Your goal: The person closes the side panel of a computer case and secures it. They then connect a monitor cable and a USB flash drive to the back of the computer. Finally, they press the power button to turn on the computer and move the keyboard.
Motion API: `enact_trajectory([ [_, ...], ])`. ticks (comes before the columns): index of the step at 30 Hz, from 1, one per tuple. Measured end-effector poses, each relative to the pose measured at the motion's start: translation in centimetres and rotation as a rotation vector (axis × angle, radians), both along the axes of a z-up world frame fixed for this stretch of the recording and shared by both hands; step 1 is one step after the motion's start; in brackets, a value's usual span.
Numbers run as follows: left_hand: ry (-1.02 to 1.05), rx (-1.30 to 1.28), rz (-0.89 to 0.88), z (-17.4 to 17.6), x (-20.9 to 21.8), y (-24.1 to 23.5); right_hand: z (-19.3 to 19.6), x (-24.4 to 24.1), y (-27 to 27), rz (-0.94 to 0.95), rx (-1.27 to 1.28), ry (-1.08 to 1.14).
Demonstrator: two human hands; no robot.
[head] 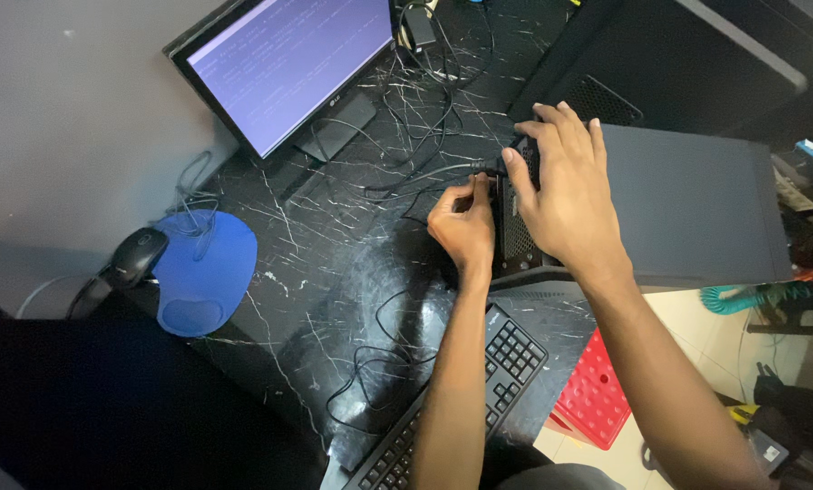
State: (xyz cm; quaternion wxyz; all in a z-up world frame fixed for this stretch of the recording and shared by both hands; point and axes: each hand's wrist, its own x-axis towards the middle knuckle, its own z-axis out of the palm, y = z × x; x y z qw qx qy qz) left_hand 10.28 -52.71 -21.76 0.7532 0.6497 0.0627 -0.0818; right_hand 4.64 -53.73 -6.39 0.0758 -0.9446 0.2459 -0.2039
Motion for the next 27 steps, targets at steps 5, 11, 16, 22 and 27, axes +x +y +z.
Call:
enact_trajectory([
  [5, 0.001, 0.003, -0.009, -0.1, 0.1, 0.3, -0.1, 0.1, 0.1, -0.011, -0.001, 0.003],
  [11, -0.025, -0.045, -0.056, -0.4, 0.4, 0.4, -0.1, 0.0, -0.1, -0.017, -0.020, 0.007],
  [16, -0.043, -0.052, -0.049, -0.6, -0.1, 0.2, -0.2, 0.0, 0.1, -0.011, -0.027, -0.003],
  [22, -0.040, -0.038, -0.046, -0.7, 0.0, 0.1, -0.4, -0.1, -0.1, -0.007, -0.030, -0.006],
  [27, -0.018, -0.051, -0.053, -0.5, -0.5, 0.0, -0.3, -0.1, 0.0, -0.009, -0.041, -0.009],
])
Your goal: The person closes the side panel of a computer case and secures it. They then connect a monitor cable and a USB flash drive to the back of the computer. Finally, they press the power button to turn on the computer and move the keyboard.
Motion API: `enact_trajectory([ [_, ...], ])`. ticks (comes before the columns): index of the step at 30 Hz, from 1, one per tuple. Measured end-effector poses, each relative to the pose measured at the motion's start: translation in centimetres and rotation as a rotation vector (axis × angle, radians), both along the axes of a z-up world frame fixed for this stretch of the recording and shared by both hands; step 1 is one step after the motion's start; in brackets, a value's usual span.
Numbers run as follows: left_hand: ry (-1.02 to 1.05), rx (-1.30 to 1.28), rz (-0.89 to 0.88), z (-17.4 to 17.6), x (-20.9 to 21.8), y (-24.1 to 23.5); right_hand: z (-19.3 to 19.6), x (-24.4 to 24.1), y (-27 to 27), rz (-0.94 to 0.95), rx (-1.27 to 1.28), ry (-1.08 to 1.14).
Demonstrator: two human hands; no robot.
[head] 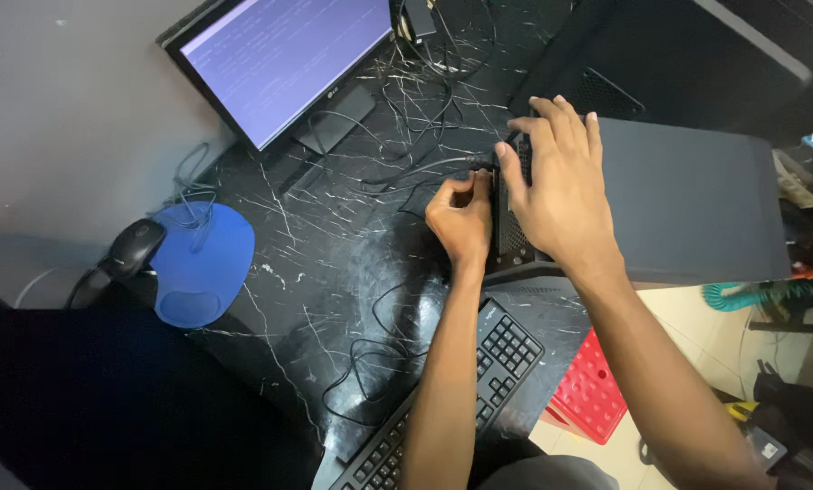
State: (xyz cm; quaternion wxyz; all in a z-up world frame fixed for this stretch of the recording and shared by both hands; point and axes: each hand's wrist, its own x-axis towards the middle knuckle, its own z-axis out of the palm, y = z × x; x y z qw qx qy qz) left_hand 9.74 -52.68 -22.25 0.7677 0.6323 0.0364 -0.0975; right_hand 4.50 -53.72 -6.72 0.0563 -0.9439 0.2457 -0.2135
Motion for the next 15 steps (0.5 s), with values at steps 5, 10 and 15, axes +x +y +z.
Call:
enact_trajectory([
  [5, 0.004, 0.022, -0.015, 0.0, 0.5, 0.4, 0.0, 0.0, 0.0, -0.008, 0.008, 0.002],
  [10, 0.021, 0.082, -0.054, 0.9, 0.5, 0.7, -0.2, 0.0, -0.2, 0.015, 0.011, -0.008],
  [15, 0.062, 0.190, -0.113, 1.9, 1.0, 1.1, -0.2, 0.0, -0.2, -0.015, 0.012, -0.002],
])
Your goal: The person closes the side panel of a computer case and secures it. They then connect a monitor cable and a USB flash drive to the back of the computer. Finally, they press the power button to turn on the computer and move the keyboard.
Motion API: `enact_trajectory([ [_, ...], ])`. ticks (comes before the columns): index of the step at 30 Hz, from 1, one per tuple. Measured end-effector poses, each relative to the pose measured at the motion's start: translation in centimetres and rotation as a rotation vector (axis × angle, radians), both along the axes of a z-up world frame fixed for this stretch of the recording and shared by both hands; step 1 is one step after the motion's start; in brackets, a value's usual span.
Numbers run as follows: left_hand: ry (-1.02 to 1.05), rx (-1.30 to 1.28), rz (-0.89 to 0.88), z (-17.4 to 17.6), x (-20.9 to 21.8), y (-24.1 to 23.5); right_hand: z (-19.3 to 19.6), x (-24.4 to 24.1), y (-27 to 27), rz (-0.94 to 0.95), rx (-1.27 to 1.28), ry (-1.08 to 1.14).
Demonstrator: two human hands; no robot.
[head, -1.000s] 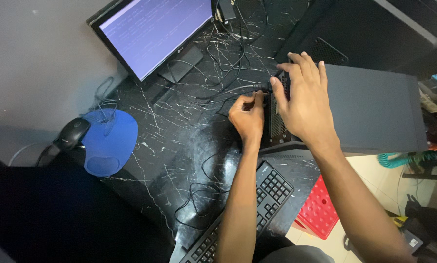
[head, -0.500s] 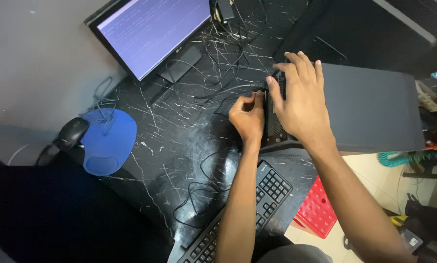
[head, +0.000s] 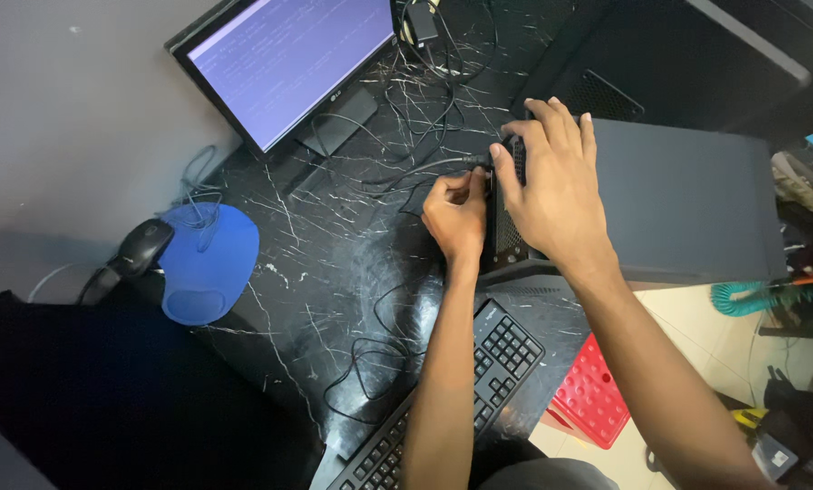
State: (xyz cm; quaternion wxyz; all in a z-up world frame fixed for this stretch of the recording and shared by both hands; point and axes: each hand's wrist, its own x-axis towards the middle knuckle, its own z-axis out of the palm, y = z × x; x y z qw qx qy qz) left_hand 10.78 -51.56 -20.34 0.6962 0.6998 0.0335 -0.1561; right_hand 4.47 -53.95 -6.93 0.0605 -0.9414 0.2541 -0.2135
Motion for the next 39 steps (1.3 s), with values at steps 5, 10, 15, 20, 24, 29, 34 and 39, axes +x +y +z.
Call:
enact_trajectory([
  [5, -0.006, 0.016, -0.025, 0.8, -0.2, 0.5, -0.7, -0.1, -0.4, 0.008, -0.021, -0.007],
  [10, -0.064, -0.004, -0.076, 0.4, -1.1, 2.0, -1.1, -0.3, -0.9, 0.026, -0.018, -0.046],
  [15, -0.130, -0.107, -0.131, -0.6, -3.0, 7.8, -2.1, -0.5, -2.1, 0.124, -0.109, -0.124],
  [20, -0.125, -0.041, -0.083, -2.1, -6.7, 15.1, -1.8, -0.9, -3.2, 0.311, -0.091, -0.282],
  [24, -0.141, 0.132, -0.106, -4.0, -10.8, 21.1, 3.7, -6.3, 4.1, 0.558, -0.123, -0.597],
  [29, -0.126, 0.554, -0.082, -6.5, -17.1, 27.4, -9.1, -14.5, 9.6, 0.494, 0.046, -0.488],
  [34, -0.009, 1.119, 0.267, -10.5, -22.4, 30.3, -19.9, -20.6, 10.3, 0.159, 0.181, -0.114],
  [39, 0.139, 0.978, 0.418, -11.0, -23.8, 32.2, -23.4, -22.4, 9.5, -0.153, 0.279, 0.246],
])
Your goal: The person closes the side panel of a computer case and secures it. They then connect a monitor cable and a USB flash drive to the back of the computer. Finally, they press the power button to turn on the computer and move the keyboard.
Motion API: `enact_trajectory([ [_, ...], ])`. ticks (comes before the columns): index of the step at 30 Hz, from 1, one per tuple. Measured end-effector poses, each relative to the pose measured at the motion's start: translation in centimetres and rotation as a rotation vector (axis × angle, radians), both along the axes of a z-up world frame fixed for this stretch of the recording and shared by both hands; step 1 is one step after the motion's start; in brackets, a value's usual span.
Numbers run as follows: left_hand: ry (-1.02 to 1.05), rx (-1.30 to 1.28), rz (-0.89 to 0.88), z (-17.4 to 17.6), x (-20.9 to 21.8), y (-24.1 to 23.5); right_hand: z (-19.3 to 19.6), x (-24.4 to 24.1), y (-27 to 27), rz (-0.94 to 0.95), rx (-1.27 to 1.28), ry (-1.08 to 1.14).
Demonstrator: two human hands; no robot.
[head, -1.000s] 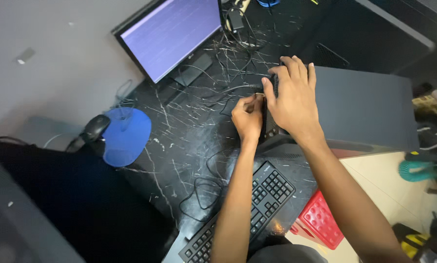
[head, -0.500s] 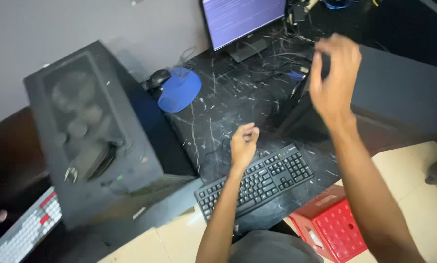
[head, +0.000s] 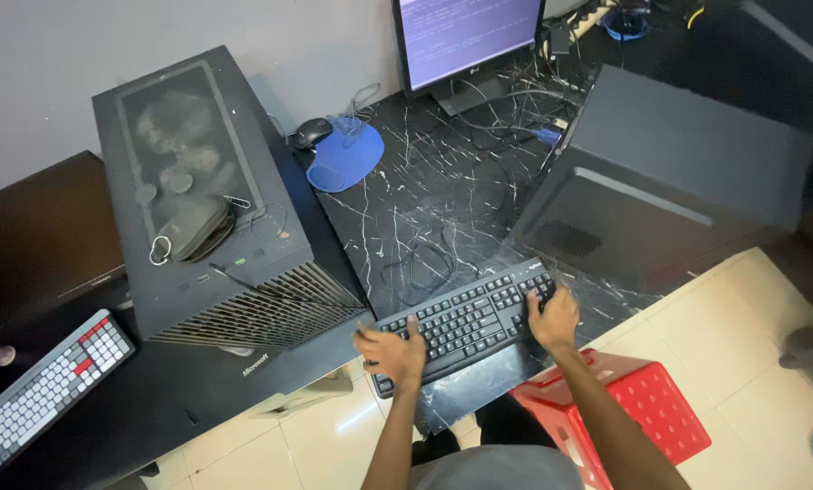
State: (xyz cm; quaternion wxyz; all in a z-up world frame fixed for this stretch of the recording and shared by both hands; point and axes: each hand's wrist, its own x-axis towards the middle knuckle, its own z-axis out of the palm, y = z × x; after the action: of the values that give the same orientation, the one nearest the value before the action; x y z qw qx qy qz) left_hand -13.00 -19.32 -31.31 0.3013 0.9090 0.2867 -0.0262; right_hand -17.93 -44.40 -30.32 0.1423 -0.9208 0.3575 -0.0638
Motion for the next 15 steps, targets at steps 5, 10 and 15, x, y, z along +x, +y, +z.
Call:
enact_trajectory([
  [5, 0.126, 0.260, 0.160, -1.8, -0.4, 0.9, 0.9, 0.8, -1.4, -0.060, 0.216, 0.066],
  [10, 0.296, 0.002, 0.167, -1.5, -3.2, 3.4, 2.8, -0.1, -2.1, -0.170, 0.403, 0.146],
  [15, 0.245, -0.169, 0.183, 0.5, -7.0, 6.3, 7.9, -3.9, -3.0, -0.083, 0.384, 0.113],
])
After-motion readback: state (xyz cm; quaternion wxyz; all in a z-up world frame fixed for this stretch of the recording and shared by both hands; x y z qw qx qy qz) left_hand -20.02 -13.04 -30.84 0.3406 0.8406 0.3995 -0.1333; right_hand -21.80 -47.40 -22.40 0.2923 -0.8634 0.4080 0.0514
